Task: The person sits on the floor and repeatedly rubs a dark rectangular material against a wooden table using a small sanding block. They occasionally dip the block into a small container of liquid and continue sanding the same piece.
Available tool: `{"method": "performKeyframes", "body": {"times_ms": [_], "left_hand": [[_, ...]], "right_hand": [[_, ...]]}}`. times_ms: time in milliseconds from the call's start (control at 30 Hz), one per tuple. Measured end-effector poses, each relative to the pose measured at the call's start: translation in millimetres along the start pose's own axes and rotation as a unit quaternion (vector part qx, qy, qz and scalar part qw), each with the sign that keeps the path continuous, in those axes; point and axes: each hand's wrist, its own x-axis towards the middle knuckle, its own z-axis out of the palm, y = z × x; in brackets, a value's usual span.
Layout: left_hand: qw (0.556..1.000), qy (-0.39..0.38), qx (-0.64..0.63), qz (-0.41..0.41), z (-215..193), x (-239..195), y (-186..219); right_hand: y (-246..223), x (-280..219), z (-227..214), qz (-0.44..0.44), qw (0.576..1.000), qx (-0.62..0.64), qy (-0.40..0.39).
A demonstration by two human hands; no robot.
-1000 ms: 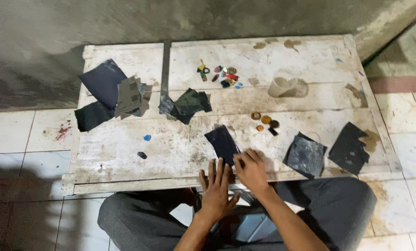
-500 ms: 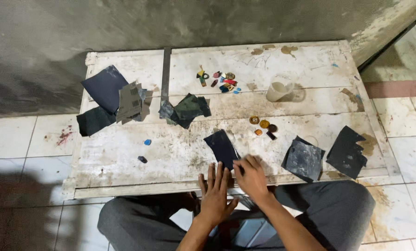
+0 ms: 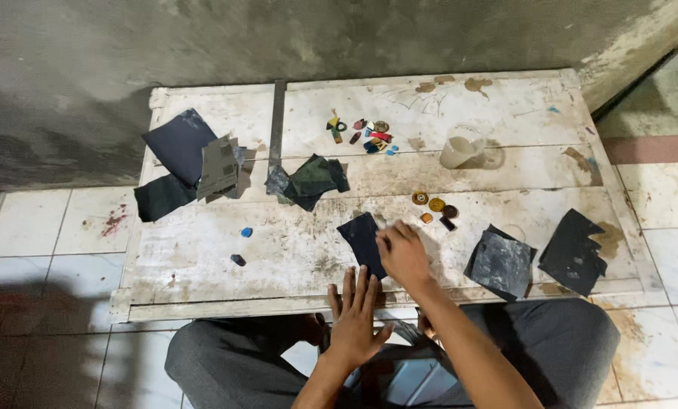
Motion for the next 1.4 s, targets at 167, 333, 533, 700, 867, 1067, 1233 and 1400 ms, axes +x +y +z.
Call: {"method": "performKeyframes", "body": {"times_ms": [167, 333, 533, 700, 867, 1067, 1233, 1400], "left_hand": [[0.996, 0.073, 0.052, 0.016, -4, 3, 4], [0.989, 0.091, 0.118, 0.019, 2, 2, 2], [0.998, 0.050, -0.037, 0.009, -7, -1, 1], [0.998, 0.058, 0.021, 0.012, -2, 2, 2], [0.988, 0.090, 0.122, 0.014, 1, 0, 3], [0.999, 0.032, -0.011, 0.002, -2, 2, 2], [0.999, 0.019, -0.047, 0.003, -8, 0, 3], [0.998, 0.049, 0.038, 0.003, -6, 2, 5]], "right_hand": [[-31, -44, -43, -0.011, 0.999, 0.020, 0.038], [-10, -5, -7, -0.048, 0.997, -0.014, 0.063], [-8, 30, 15, -0.017, 0.996, 0.005, 0.085], [-26, -37, -23, -0.001, 1.000, -0.010, 0.003], [-37, -45, -35, -0.049, 0.998, -0.002, 0.031], [-9, 22, 21, 0.003, 0.998, -0.002, 0.065], [-13, 16, 15, 0.024, 0.999, 0.000, 0.036], [-46, -52, -42, -0.048, 0.998, 0.016, 0.038]]}}
